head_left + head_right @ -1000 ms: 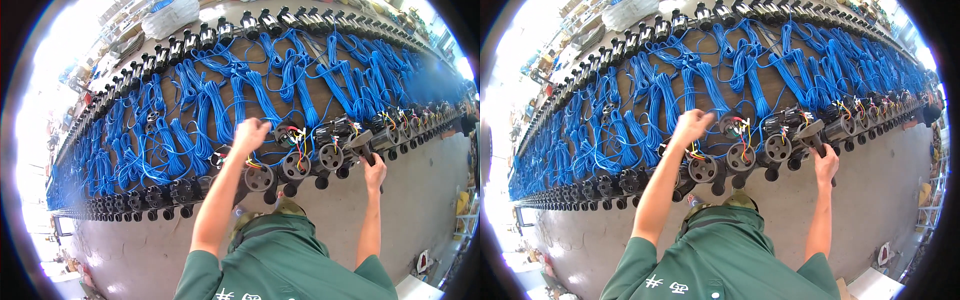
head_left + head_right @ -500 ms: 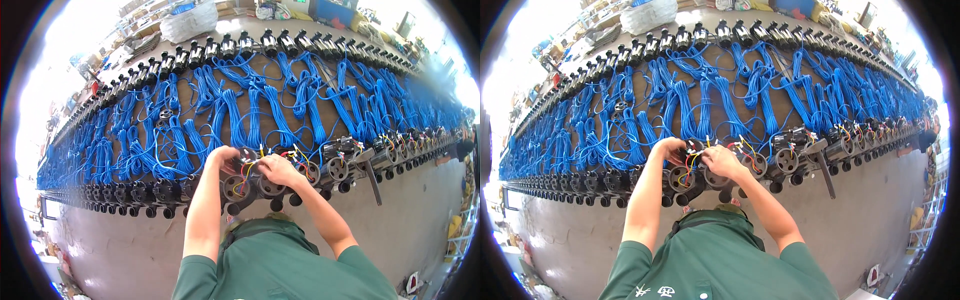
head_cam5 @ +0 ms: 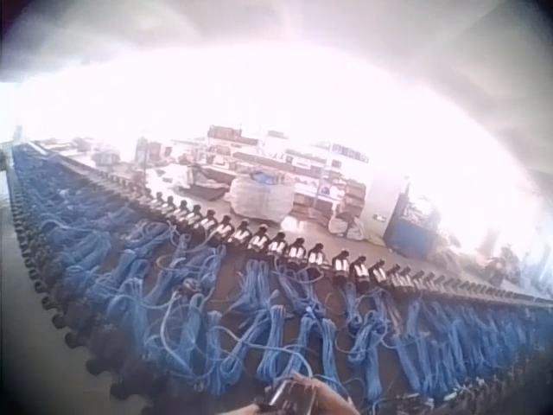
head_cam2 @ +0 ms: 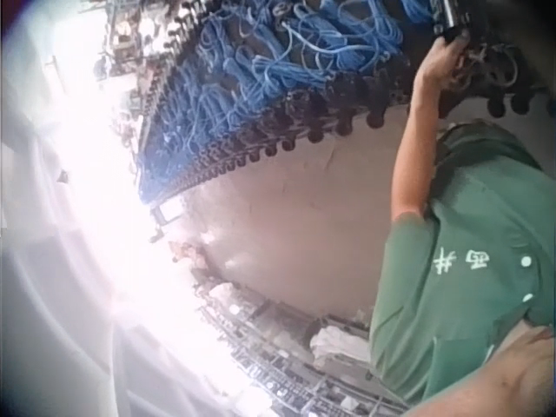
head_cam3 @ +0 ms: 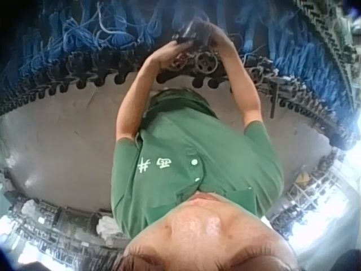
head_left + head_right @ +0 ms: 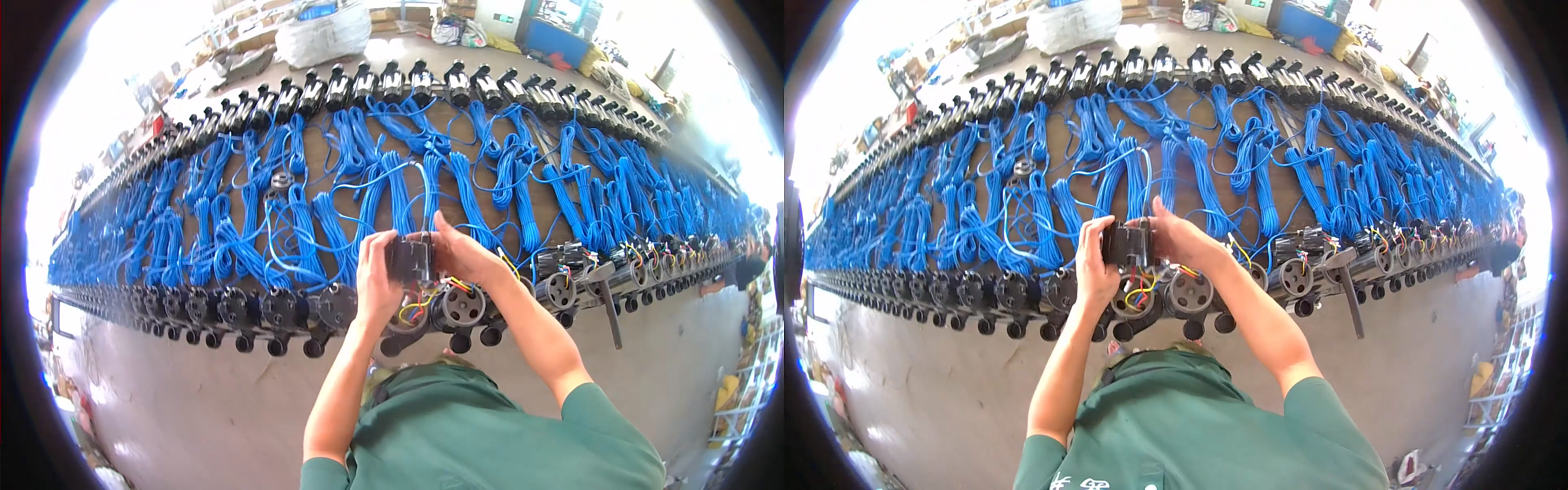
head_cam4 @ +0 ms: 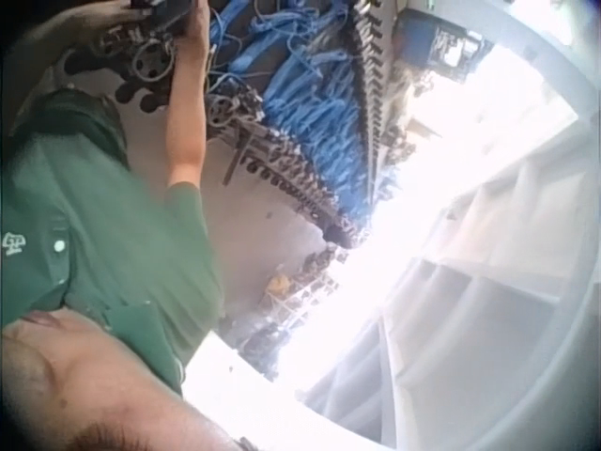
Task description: The person uses a hammer to secure parts on a series of industrial pumps, adjusts wiring, and checks components by hand while moving along a line of units in a warehouse.
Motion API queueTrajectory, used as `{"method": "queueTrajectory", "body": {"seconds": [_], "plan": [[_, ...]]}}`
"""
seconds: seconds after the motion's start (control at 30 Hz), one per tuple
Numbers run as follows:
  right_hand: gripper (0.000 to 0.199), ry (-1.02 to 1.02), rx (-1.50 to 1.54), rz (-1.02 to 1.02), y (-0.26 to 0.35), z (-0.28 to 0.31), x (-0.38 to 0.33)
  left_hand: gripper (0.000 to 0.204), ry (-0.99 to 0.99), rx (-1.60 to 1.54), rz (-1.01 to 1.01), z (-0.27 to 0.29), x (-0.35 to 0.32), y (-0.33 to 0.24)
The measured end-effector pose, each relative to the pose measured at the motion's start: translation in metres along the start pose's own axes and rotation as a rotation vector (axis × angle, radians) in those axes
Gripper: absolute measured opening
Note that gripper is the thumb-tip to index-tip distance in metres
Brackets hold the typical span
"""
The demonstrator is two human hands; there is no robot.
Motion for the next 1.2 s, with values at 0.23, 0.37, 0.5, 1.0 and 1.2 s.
{"method": "queueTrajectory", "body": {"seconds": [0.23, 0.37, 0.5, 1.0, 1.2], "plan": [[0.043, -0.366, -0.415, -0.152, 0.026, 0.002, -0.017, 0.075, 0.092, -0.199, 0.022, 0.001, -0.006, -0.008], [0.042, -0.183, -0.009, -0.026, 0.008, 0.011, 0.001, 0.044, 0.57, -0.891, 0.699, -0.05, -0.058, 0.032], [0.058, 0.0, 0.001, 0.043, -0.002, 0.034, 0.017, 0.054, 0.856, -0.693, 0.684, -0.063, -0.059, 0.03], [0.06, -0.515, -0.321, 0.109, -0.019, 0.059, 0.011, 0.026, -0.1, 0.58, -0.02, -0.017, -0.107, 0.013], [0.062, -0.397, -0.532, 0.177, -0.033, 0.055, 0.027, 0.034, 0.163, 0.613, 0.11, -0.039, -0.122, 0.031]]}}
Point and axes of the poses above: each hand's wrist, its own x-axis towards the middle knuckle, its own z-axis out of the back of the hand, y = z × x, the point moved 7 cm from there along x, towards the middle knuckle, and after that the axes turned 12 degrees about x, right-handed, at the moved point
